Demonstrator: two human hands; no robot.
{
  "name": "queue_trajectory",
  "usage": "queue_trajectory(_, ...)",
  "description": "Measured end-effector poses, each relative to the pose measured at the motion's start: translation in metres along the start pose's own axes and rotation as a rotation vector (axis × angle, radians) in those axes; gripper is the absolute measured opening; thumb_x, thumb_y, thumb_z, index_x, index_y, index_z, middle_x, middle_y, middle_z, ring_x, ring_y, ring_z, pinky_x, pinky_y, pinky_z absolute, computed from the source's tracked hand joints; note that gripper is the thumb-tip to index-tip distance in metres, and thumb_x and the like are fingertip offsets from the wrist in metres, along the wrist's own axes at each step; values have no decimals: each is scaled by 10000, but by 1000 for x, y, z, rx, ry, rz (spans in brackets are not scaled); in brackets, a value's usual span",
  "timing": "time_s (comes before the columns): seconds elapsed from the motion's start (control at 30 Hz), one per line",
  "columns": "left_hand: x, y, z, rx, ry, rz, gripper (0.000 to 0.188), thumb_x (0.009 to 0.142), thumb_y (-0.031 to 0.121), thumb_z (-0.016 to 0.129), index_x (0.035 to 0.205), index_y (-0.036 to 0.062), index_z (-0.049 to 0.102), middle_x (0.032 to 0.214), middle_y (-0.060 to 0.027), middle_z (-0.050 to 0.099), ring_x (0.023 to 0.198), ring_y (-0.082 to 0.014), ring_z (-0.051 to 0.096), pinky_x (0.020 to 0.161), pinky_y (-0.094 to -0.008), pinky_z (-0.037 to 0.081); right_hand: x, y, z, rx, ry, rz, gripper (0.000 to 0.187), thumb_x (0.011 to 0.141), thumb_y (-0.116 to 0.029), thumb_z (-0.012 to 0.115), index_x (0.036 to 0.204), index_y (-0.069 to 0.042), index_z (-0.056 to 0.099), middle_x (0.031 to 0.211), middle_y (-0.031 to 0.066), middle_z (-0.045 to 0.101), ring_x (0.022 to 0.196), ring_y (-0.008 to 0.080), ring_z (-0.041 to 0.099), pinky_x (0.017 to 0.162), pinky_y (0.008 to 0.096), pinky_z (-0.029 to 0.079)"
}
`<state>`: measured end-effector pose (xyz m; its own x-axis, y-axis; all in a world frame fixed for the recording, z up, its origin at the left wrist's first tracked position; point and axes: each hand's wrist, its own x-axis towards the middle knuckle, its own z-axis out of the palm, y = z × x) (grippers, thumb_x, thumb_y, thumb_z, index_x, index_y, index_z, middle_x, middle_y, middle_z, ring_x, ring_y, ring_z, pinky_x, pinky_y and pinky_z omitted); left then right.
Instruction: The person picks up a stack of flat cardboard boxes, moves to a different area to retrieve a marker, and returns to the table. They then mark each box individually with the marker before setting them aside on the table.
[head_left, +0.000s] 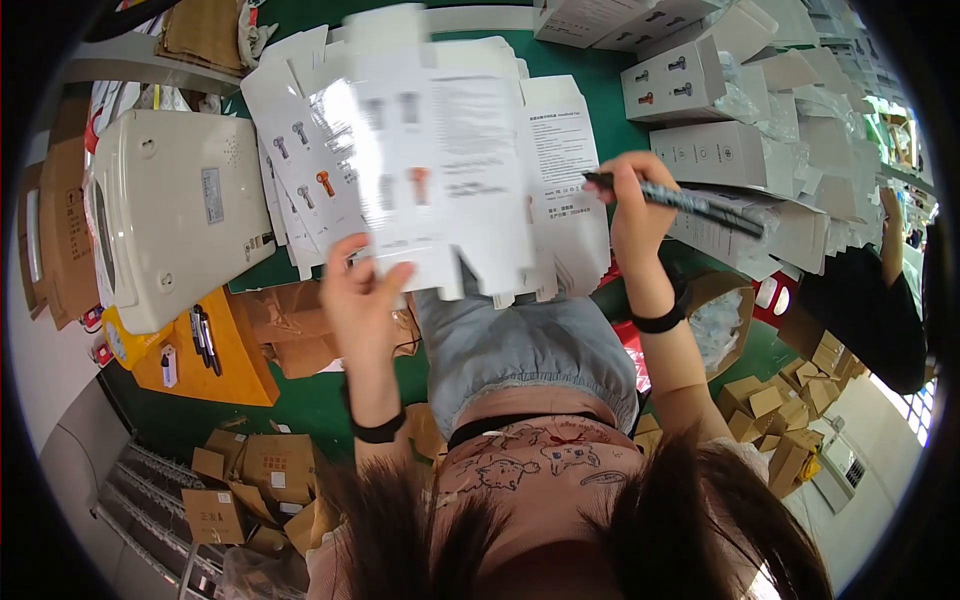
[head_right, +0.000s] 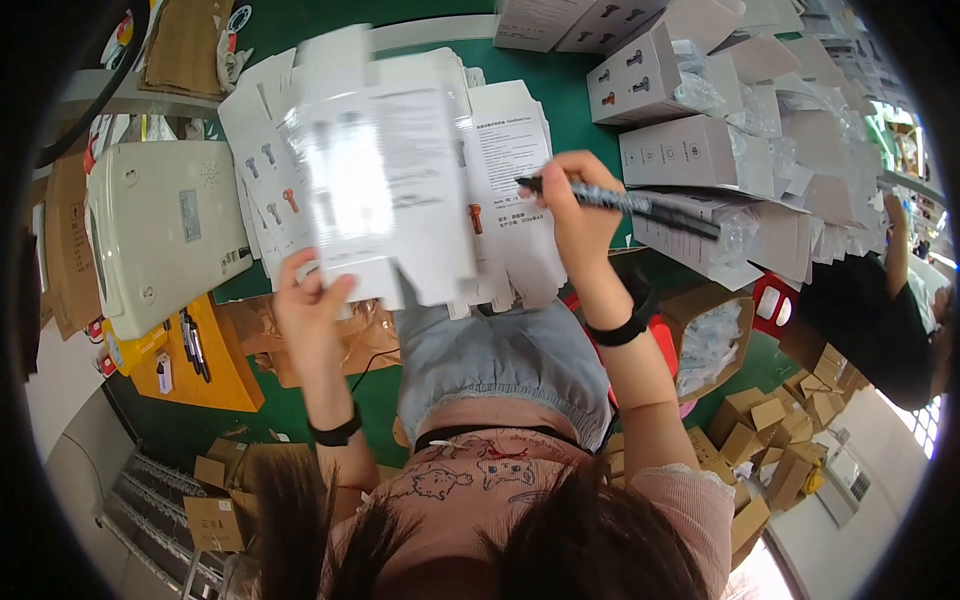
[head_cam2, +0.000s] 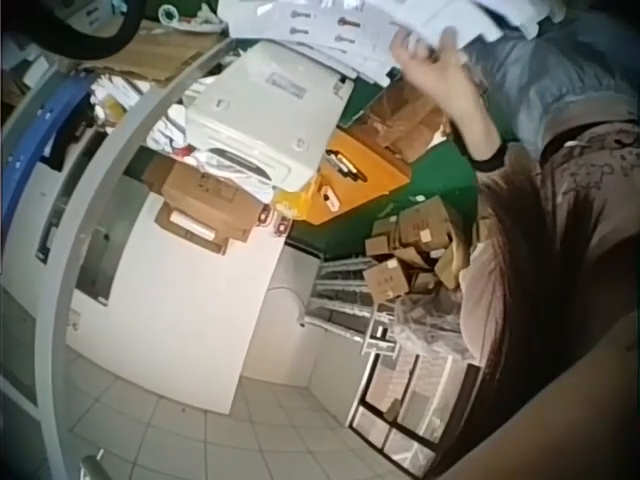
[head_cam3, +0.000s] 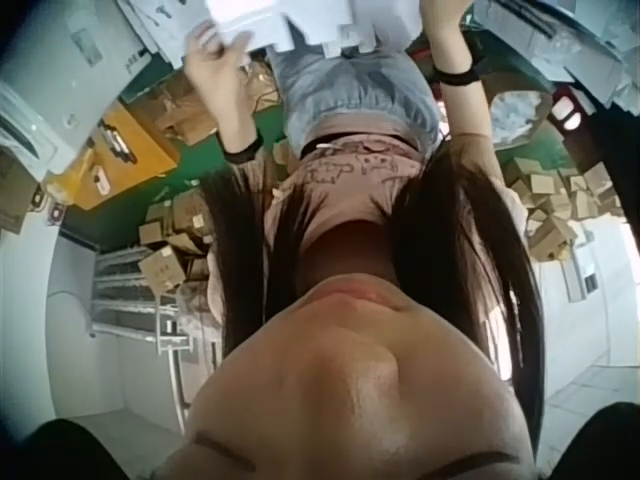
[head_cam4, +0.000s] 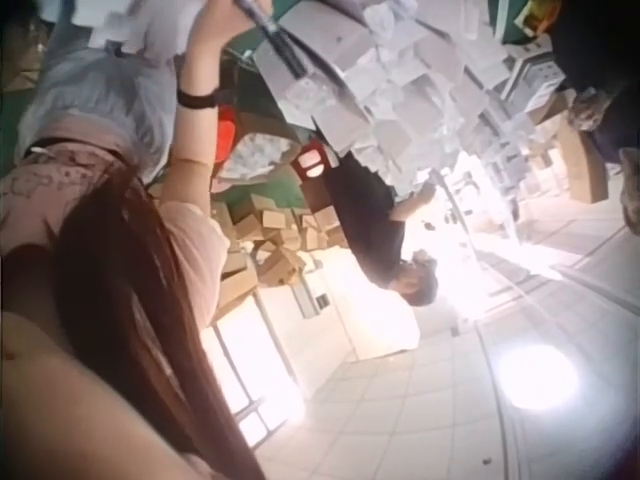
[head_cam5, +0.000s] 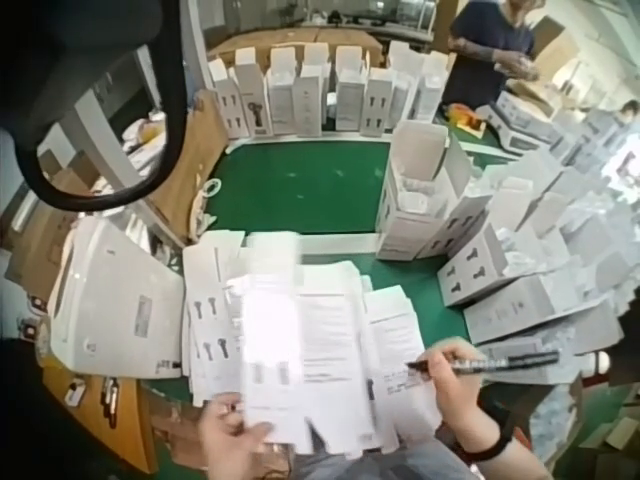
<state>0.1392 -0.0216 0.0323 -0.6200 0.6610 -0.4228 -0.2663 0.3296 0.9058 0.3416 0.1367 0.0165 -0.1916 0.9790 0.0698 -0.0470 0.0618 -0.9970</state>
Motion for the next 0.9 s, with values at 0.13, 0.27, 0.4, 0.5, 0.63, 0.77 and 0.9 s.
queue_trajectory(0.13,8,15,-18,893,308,450,453,656,75,687,1034,4,448,941,-133,546,810,-198,497,707,-302,399,20,-1,17,-178,-159,198,92,772,-57,542,723,17,522,604,63,558,544,90,549,498,202,419)
queue_trajectory(0.27,0,7,16,1025,253,637,537,636,186,707,1063,-7,446,1080,-176,430,982,-323,391,848,-401,321,22,20,32,-312,-257,197,98,747,-59,561,701,24,538,571,35,551,521,61,519,495,191,406)
queue_trajectory(0.4,-8,-22,50,674,-167,291,479,635,203,709,963,-23,442,896,-188,478,837,-333,462,724,-381,387,22,34,43,-405,-279,32,87,726,-53,574,685,22,556,547,9,539,510,39,476,480,181,380)
queue_trajectory(0.5,-15,-40,66,706,-242,257,464,628,191,712,913,-26,417,843,-194,482,798,-344,477,680,-387,394,21,34,43,-412,-258,33,83,721,-52,585,688,21,564,544,6,529,498,33,438,466,183,359)
queue_trajectory(0.63,-13,-47,70,691,-303,204,453,619,167,716,864,-25,386,810,-206,486,768,-368,484,650,-400,396,21,35,44,-448,-278,4,83,723,-52,584,685,18,564,536,10,521,488,35,422,457,187,351)
queue_trajectory(0.77,-13,-46,71,687,-308,203,442,617,143,714,849,-23,376,800,-213,488,742,-385,486,630,-406,398,20,36,43,-447,-282,9,80,722,-50,585,683,16,563,531,13,517,485,36,422,455,183,348)
queue_trajectory(0.9,-13,-45,72,674,-307,210,430,623,131,707,852,-21,376,798,-212,490,730,-392,489,609,-409,403,20,35,43,-457,-280,18,81,727,-47,577,677,16,563,534,15,522,487,38,436,454,187,355)
